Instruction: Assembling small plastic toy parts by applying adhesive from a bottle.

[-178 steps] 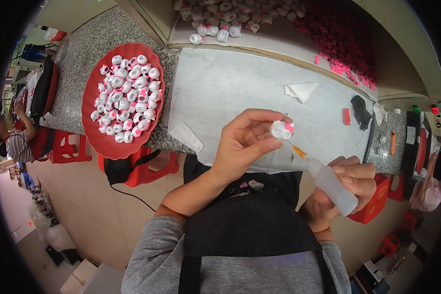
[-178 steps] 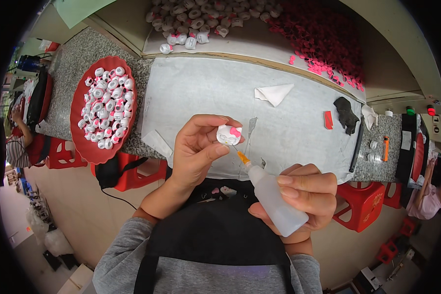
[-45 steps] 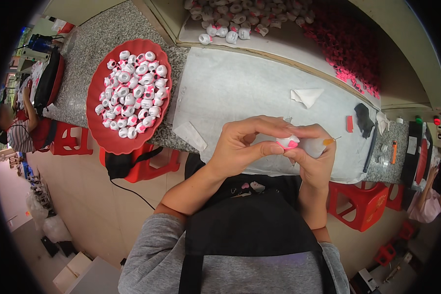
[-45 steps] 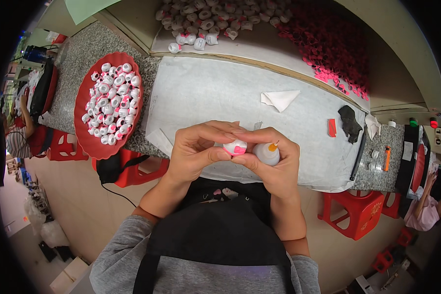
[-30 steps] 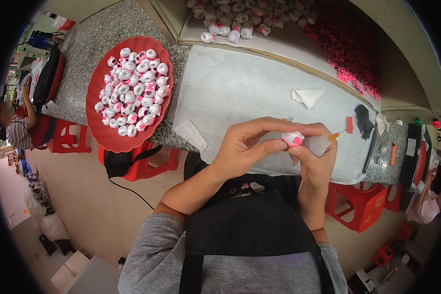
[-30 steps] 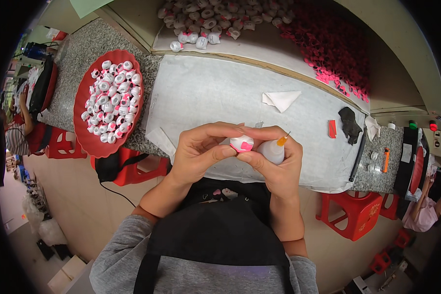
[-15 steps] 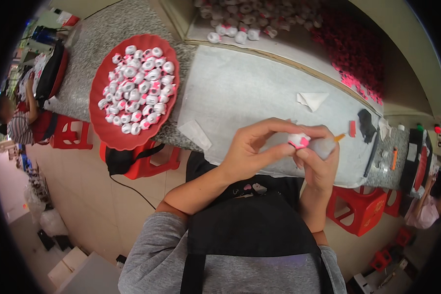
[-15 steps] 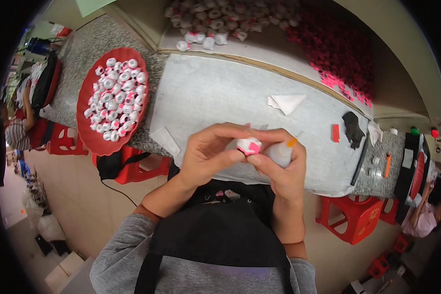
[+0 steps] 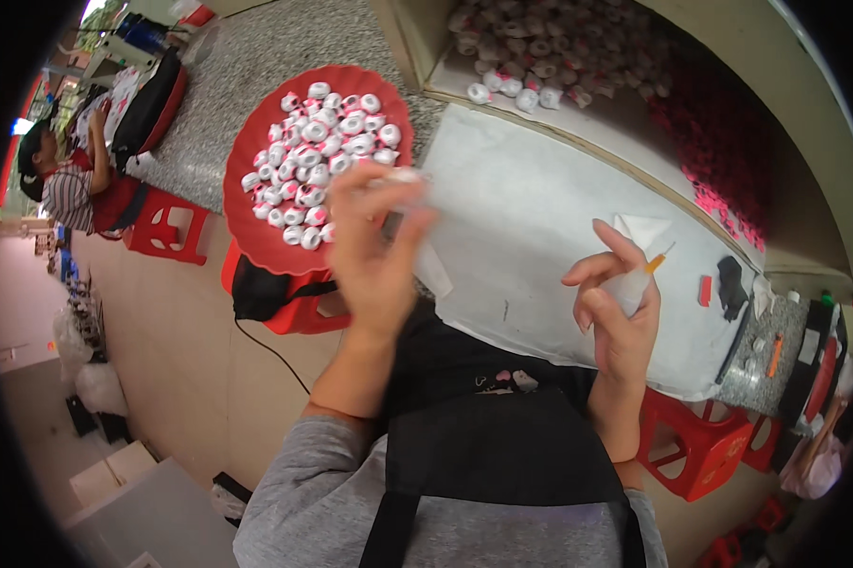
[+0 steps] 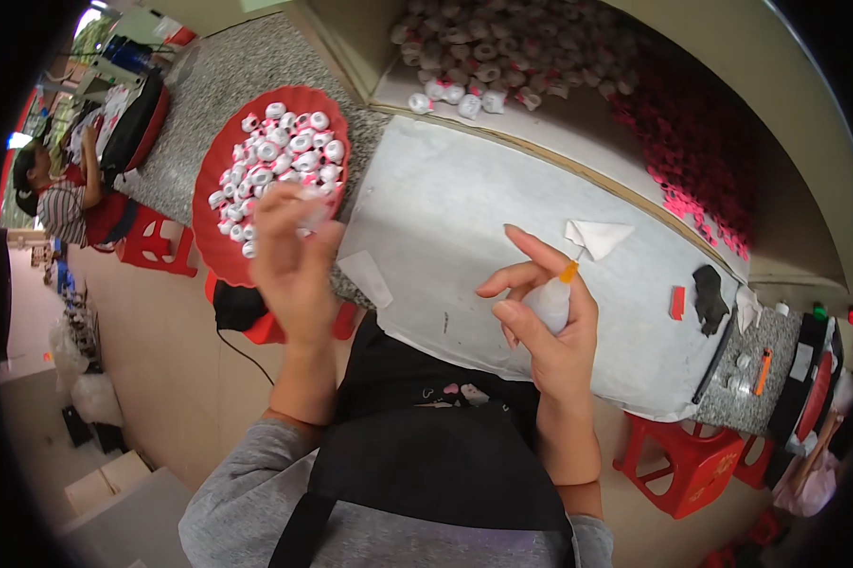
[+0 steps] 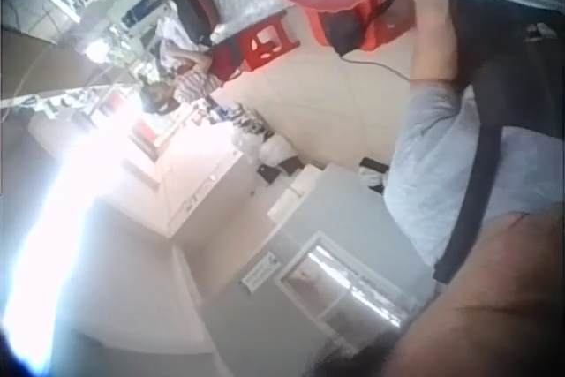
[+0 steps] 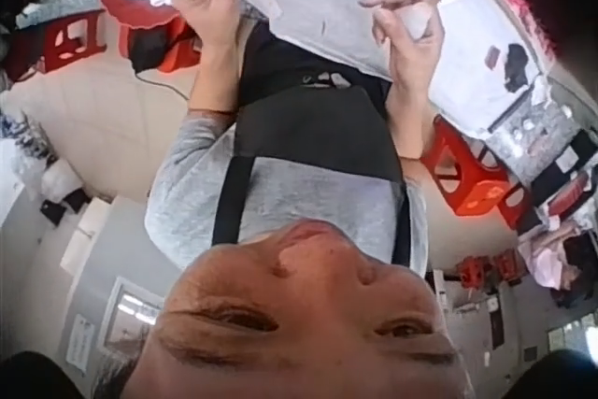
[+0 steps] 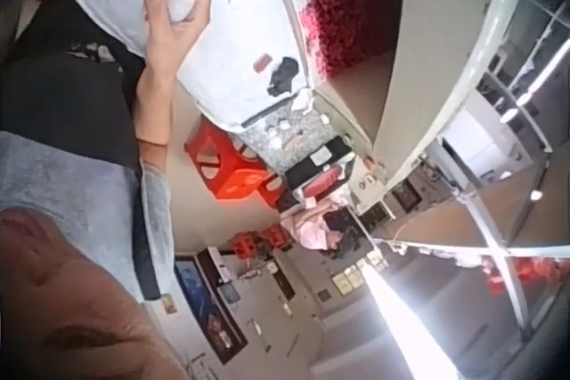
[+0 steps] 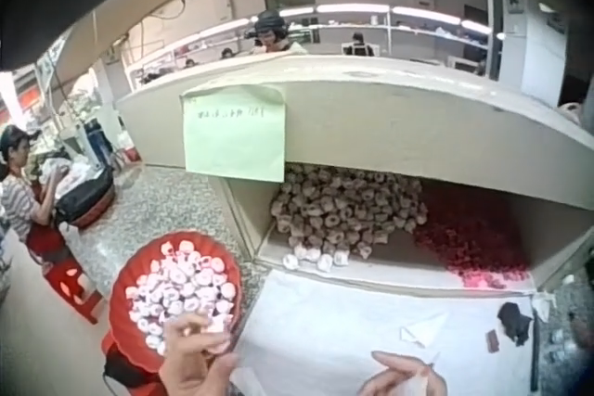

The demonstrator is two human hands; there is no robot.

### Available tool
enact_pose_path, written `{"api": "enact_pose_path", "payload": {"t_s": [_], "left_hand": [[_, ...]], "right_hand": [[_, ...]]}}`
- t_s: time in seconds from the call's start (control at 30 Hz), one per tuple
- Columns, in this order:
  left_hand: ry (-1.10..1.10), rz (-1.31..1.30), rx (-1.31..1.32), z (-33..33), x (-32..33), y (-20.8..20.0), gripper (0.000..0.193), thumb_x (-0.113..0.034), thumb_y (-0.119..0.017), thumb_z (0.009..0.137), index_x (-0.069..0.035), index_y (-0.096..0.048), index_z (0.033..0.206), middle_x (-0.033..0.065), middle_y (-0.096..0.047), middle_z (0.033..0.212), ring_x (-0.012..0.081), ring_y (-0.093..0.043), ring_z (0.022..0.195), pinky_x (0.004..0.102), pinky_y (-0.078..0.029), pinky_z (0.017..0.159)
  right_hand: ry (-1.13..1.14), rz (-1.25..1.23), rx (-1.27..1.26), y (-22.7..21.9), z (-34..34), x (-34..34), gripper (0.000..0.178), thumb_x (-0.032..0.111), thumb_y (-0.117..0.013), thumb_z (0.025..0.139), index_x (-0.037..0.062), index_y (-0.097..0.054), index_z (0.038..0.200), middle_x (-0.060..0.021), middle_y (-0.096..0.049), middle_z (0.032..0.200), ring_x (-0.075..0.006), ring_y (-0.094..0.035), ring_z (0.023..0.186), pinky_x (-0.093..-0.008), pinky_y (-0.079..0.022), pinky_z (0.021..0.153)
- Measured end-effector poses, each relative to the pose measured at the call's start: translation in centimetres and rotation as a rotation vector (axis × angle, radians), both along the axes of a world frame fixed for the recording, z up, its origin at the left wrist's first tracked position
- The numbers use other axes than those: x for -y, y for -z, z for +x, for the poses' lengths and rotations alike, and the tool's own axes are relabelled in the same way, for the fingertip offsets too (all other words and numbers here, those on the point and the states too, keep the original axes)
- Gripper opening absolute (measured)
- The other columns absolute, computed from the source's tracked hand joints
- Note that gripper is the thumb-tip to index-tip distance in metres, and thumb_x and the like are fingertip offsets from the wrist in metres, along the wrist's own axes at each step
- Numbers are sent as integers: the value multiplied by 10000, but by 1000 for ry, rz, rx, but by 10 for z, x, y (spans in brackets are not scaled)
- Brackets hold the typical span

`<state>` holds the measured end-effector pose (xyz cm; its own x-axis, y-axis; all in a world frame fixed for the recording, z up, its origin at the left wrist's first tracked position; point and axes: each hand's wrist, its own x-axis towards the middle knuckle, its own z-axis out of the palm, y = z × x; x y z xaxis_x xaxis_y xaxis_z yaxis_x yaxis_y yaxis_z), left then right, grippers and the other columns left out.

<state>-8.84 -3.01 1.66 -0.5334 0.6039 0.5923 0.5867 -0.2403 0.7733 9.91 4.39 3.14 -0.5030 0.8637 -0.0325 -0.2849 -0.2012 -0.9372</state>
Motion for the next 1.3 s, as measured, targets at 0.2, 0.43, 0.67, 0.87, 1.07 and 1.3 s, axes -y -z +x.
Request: {"api": "enact_pose_path", "payload": {"t_s": [0.2, 0.43, 0.67, 0.87, 1.07, 1.3], "left_hand": [[33, -163, -498, -1, -79, -22, 225, -47, -588, 651, -36, -548, 872, 86, -542, 874, 229, -479, 847, 300, -356, 749], [41, -104, -980, 17, -232, 34, 196, -47, -581, 609, -84, -566, 801, 76, -557, 778, 233, -516, 767, 353, -421, 618], [285, 69, -1014, 19, -247, 52, 225, -53, -582, 611, -89, -554, 831, 53, -553, 784, 225, -523, 747, 334, -431, 648], [278, -97, -609, 23, -226, 27, 165, -66, -542, 694, -64, -546, 859, 49, -556, 812, 193, -538, 736, 257, -426, 650], [735, -177, 899, 47, -153, -19, 168, -77, -447, 762, -49, -493, 921, 85, -537, 877, 142, -526, 691, 231, -417, 590], [960, -301, 1407, 70, -71, -5, 155, -184, -457, 799, -57, -476, 887, 111, -518, 921, 120, -485, 637, 213, -406, 576]], "right_hand": [[78, -66, -9, 17, 26, -8, 384, 34, -467, 665, 9, -324, 1020, -140, -445, 819, -83, -362, 426, -162, -278, 353], [155, -49, -20, 21, 63, 1, 279, 109, -472, 656, 39, -324, 882, -146, -417, 873, -103, -377, 437, -171, -274, 305], [166, -76, 2, 31, 78, -2, 241, 107, -464, 712, 35, -330, 899, -153, -419, 900, -127, -430, 525, -183, -333, 335], [146, -76, -5, 29, 75, -2, 258, 117, -469, 718, 32, -335, 922, -154, -421, 913, -131, -436, 537, -197, -355, 346], [163, -35, -49, 22, 70, 2, 300, 37, -422, 729, -20, -353, 1016, -161, -400, 973, -178, -486, 683, -242, -446, 456], [282, 181, 162, -1, 67, 7, 350, 32, -436, 722, -54, -388, 1057, -133, -379, 955, -202, -500, 716, -267, -479, 491]]}}
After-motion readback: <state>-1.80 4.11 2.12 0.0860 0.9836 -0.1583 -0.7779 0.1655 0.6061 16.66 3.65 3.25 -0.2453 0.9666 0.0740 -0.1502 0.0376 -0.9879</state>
